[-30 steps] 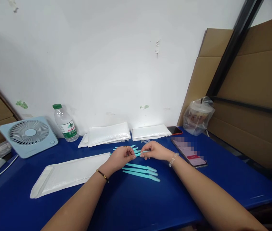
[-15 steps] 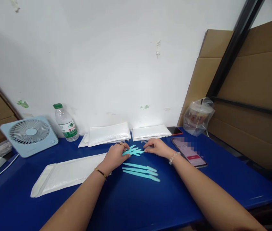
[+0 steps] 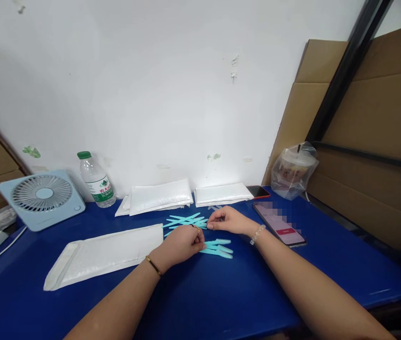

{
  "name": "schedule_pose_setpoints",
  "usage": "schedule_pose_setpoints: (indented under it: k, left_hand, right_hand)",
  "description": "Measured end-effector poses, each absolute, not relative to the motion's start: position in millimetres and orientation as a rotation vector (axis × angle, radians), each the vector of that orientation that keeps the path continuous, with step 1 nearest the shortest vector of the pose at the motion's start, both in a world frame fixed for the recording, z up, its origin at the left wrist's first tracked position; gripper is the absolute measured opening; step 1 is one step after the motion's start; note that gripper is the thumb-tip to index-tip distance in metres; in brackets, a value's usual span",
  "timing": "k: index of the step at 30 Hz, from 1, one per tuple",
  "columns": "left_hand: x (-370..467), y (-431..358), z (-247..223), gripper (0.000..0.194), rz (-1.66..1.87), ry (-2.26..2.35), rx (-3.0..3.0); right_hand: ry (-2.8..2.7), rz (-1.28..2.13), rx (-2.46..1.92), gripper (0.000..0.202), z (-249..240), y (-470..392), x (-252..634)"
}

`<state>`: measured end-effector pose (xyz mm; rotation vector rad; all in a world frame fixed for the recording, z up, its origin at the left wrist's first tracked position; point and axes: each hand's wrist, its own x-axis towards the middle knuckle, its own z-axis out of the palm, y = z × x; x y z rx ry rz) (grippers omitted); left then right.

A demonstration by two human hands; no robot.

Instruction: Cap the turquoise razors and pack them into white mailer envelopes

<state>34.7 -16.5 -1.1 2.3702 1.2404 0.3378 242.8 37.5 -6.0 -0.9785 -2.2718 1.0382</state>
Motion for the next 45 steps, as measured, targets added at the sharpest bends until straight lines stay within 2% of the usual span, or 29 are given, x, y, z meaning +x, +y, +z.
schedule_pose_setpoints:
  k: [6, 17, 20, 23, 27, 29, 33, 39, 45]
  left_hand:
    - [29, -8, 2, 0.023, 0.500, 1.365, 2.258]
    - [20, 2, -1, 0.023, 0.482, 1.438, 2.309]
    - [14, 6, -1, 0.021, 0.501, 1.488, 2.351]
    - [13, 5, 1, 0.021, 0.559, 1.502, 2.392]
    - [21, -9, 8, 0.034, 0.453, 1.215, 2.493]
    - [27, -16, 9, 0.031, 0.316, 1.061, 2.510]
    - [34, -20, 6, 0.020, 0.270, 1.057, 2.495]
    - [31, -12, 3, 0.022, 0.446, 1.275, 2.296]
    - [27, -8, 2, 0.024, 0.483, 1.321, 2.219]
  right_hand:
    - [-2.279, 1.240, -0.941, 0.031, -5, 32, 240]
    - [-2.150, 1.256, -0.956, 0.035, -9, 41, 244]
    - [-2.152, 1.122, -1.022, 0.033, -13, 49, 250]
    - [-2.199, 0.842, -1.060, 0.027, -17, 53, 253]
    - [-2.189, 0.688, -1.099, 0.025, -19, 52, 251]
    - [-2.188, 0.683, -1.105, 0.024, -18, 51, 249]
    - [-2.209, 0.814, -1.066, 0.026, -14, 47, 248]
    - [-2.247, 1.246, -0.890, 0.032, -5, 37, 245]
    - [-2.257, 1.306, -0.897, 0.030, -5, 35, 244]
